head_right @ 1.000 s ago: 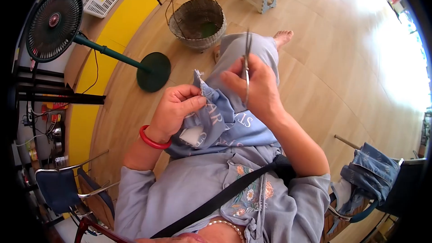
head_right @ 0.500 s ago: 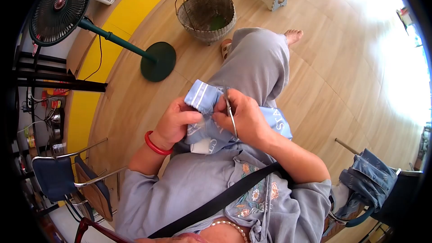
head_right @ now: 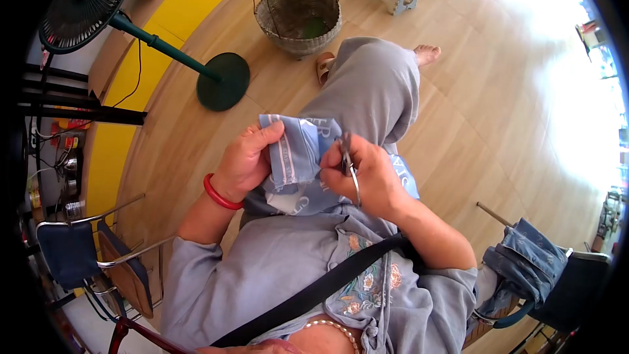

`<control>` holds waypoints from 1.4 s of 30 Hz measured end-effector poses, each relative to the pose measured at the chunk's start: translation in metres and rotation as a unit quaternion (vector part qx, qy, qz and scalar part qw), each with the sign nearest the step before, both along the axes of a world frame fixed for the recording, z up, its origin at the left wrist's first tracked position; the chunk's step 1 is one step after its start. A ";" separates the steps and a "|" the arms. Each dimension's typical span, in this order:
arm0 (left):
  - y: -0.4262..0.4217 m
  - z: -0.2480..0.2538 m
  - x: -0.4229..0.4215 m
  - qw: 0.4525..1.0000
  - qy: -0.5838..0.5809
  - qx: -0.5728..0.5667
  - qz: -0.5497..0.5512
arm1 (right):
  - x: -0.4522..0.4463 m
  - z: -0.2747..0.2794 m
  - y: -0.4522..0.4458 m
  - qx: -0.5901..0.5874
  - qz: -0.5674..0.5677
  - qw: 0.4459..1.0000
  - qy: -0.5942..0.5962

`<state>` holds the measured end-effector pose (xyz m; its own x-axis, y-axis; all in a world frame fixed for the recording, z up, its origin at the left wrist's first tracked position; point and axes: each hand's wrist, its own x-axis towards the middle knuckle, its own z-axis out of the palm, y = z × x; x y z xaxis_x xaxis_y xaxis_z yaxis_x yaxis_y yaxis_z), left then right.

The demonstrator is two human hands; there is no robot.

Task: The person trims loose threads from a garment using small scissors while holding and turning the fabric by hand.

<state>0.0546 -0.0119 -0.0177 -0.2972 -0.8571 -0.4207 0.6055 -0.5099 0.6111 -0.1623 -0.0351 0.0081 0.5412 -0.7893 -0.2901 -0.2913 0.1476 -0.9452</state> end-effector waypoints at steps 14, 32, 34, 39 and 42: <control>0.003 0.034 -0.007 0.483 -0.644 -0.582 0.114 | 0.001 -0.005 -0.012 -0.012 -0.062 0.998 -0.020; 0.007 0.023 -0.032 0.626 -0.603 -0.495 0.007 | -0.002 -0.001 -0.012 -0.021 -0.053 0.998 -0.017; 0.008 0.025 -0.032 0.644 -0.594 -0.482 0.000 | -0.002 0.000 -0.012 -0.012 -0.053 0.998 -0.014; 0.011 0.025 -0.032 0.695 -0.565 -0.444 -0.016 | -0.002 -0.002 -0.011 -0.003 -0.053 0.999 -0.015; 0.013 0.024 -0.032 0.733 -0.546 -0.405 -0.023 | -0.002 -0.004 -0.010 0.003 -0.053 0.998 -0.019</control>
<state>0.0229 0.0013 0.0061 -0.1978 -0.9570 0.2123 -0.4761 0.2831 0.8326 -0.1643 -0.0456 0.0039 0.4645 -0.8417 -0.2753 -0.2382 0.1807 -0.9543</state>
